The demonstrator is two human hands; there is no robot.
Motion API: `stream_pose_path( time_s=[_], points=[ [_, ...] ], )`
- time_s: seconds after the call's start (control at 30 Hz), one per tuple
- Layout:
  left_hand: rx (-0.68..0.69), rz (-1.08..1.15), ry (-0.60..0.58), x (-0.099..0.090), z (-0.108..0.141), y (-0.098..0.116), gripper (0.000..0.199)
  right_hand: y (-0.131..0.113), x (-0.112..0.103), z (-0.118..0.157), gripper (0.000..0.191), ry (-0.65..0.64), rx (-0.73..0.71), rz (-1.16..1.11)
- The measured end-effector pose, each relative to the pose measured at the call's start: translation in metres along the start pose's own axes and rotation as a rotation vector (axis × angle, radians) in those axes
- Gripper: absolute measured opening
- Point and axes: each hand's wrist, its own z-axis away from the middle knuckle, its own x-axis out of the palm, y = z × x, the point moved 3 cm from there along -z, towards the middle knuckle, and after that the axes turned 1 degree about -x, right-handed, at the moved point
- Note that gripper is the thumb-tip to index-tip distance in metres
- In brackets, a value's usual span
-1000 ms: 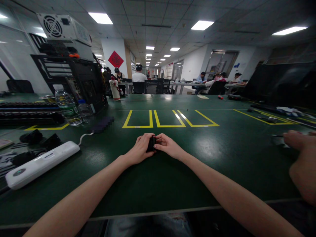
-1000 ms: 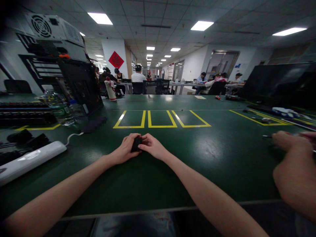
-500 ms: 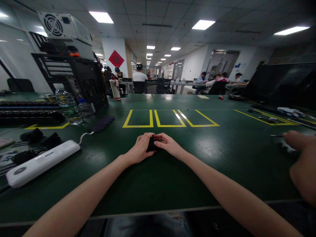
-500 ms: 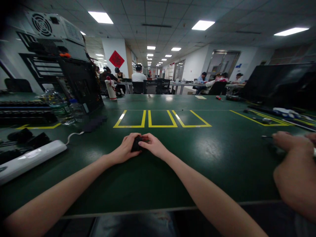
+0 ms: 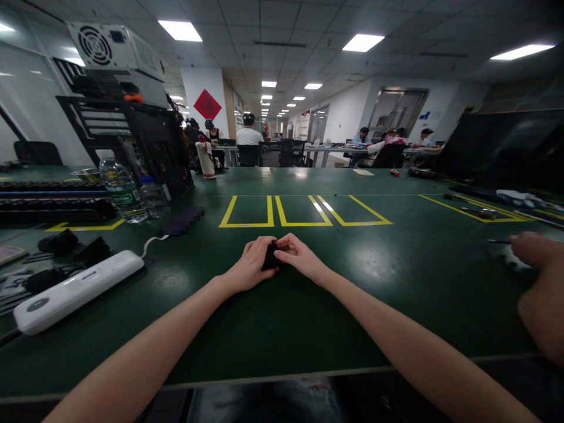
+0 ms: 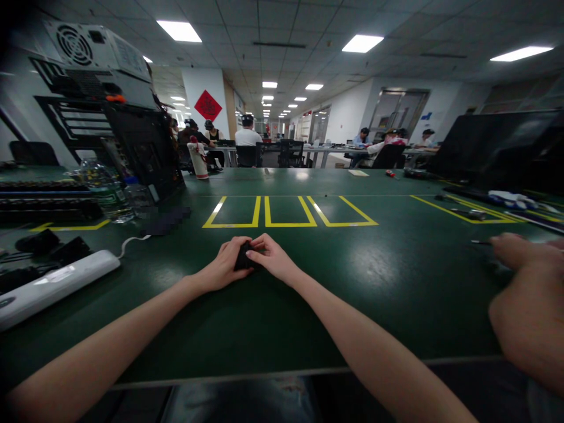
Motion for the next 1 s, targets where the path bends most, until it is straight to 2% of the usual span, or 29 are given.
stream_pose_path(
  time_s=[0.13,0.33,0.57,0.7,0.83,1.0],
  points=[
    [0.003,0.006,-0.030,-0.005,0.001,0.004,0.055,0.000,-0.001,0.001,0.027,-0.021,0.046,0.033],
    [-0.001,-0.002,-0.027,-0.001,0.001,0.001,0.056,-0.004,-0.002,0.004,0.035,-0.119,0.011,-0.035],
    [-0.003,-0.007,0.012,0.004,0.000,-0.002,0.058,0.001,-0.003,0.001,0.025,-0.026,0.000,-0.001],
    [-0.002,-0.003,0.013,0.003,0.000,-0.002,0.058,0.003,-0.004,0.000,0.029,-0.001,0.021,0.014],
    [0.000,-0.009,0.026,0.005,0.000,-0.004,0.056,0.002,-0.005,0.001,0.029,-0.030,0.049,0.040],
    [-0.002,-0.006,0.002,0.003,0.001,-0.003,0.056,-0.005,-0.003,0.004,0.032,-0.079,-0.028,-0.004]
  ],
)
